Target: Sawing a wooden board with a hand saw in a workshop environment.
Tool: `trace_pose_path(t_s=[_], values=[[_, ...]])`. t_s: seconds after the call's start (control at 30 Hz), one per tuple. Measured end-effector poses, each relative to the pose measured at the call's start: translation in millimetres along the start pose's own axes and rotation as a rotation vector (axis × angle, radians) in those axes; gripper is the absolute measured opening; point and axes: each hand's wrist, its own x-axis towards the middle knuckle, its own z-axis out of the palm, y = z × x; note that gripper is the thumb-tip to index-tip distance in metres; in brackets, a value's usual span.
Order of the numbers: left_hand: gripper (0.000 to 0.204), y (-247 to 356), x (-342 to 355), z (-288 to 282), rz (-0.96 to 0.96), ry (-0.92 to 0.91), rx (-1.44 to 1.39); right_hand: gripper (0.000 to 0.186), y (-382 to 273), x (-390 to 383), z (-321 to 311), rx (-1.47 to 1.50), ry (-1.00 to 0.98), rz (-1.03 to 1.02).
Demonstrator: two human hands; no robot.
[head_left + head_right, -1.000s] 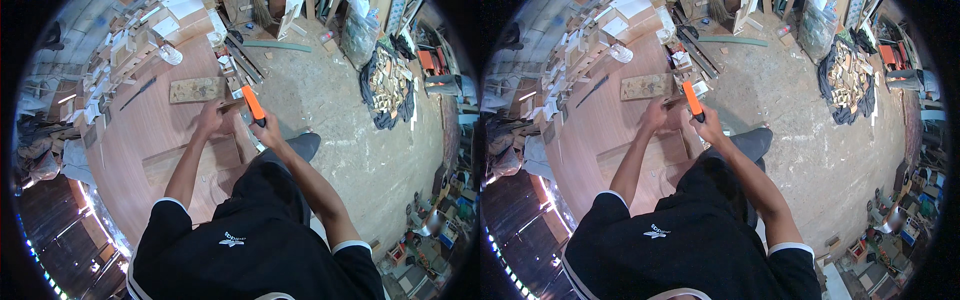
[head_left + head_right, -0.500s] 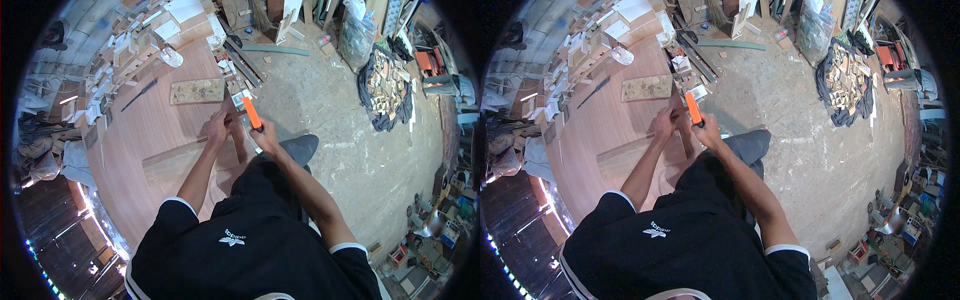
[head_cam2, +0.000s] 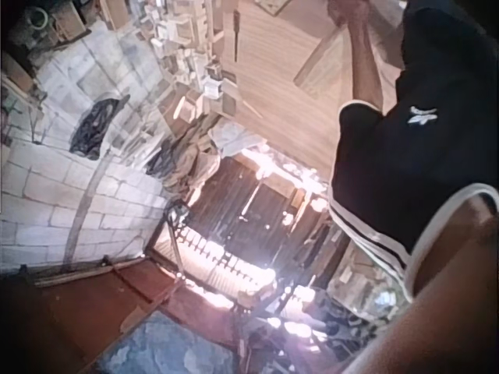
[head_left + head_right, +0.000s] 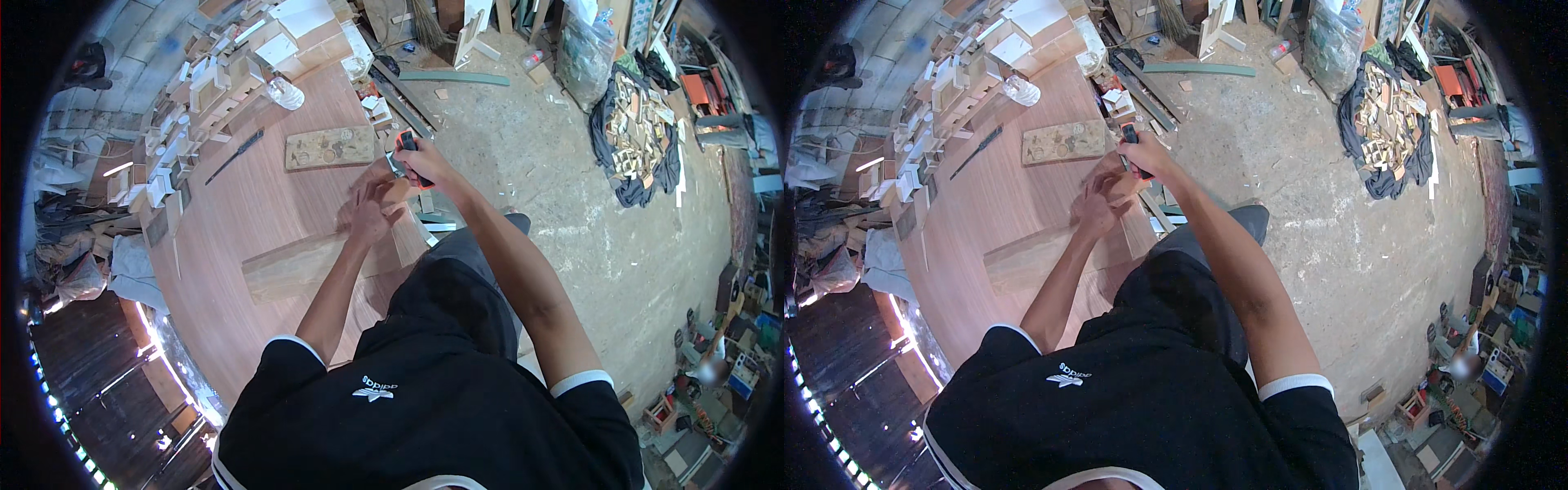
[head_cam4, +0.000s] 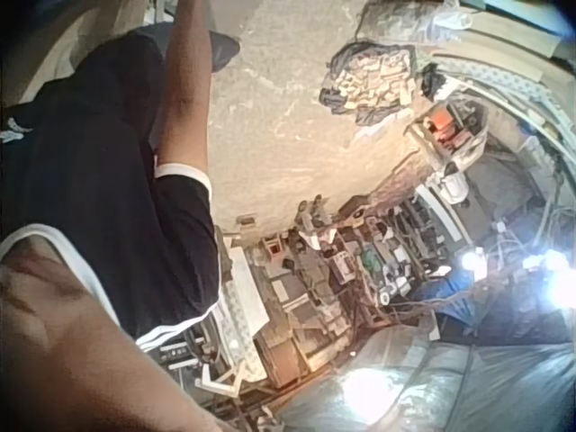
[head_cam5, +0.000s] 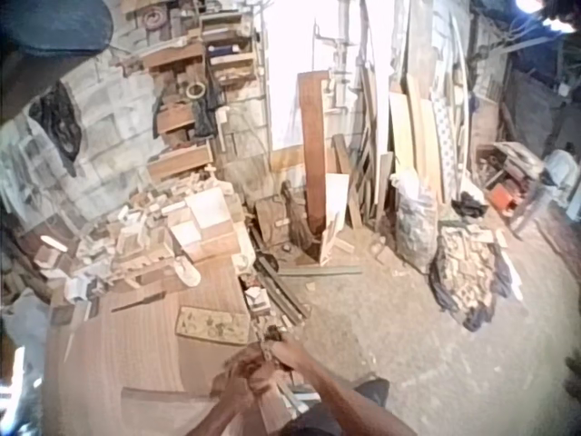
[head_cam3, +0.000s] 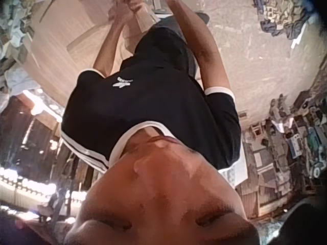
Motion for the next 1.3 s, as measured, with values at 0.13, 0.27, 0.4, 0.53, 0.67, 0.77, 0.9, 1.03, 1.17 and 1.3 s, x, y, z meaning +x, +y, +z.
trace_pose_path(t_s=[0.13,0.27,0.4,0.53,0.67,0.77,0.9,1.03,1.17,1.3], values=[[0.058,-4,10,19,0.139,0.071,-0.187,0.010,-9,6,11,-0.148,0.028,0.030],[0.052,-42,31,57,0.021,-0.080,-0.198,0.010,-3,9,12,-0.173,0.029,0.019],[0.044,-94,27,85,-0.057,-0.036,-0.443,0.009,1,14,27,-0.148,-0.033,-0.014],[0.041,-64,46,85,-0.125,0.128,-0.142,0.008,4,12,12,-0.141,0.050,-0.016],[0.030,-47,59,79,-0.166,0.324,-0.469,0.008,-4,13,29,-0.086,0.012,0.022],[0.030,-16,67,71,-0.033,0.540,-0.313,0.007,0,17,26,-0.081,0.010,0.049],[0.035,-19,65,72,-0.097,0.507,-0.433,0.010,1,17,29,-0.127,0.030,0.016],[0.032,-30,65,84,-0.192,0.429,-0.338,0.014,-1,14,28,-0.325,0.048,-0.002],[0.024,-41,77,114,-0.305,0.274,-0.098,0.015,19,-6,26,-0.468,0.167,-0.154],[0.022,-137,50,104,-0.222,0.433,-0.133,0.011,-29,-56,76,-0.156,-0.019,-0.047]])
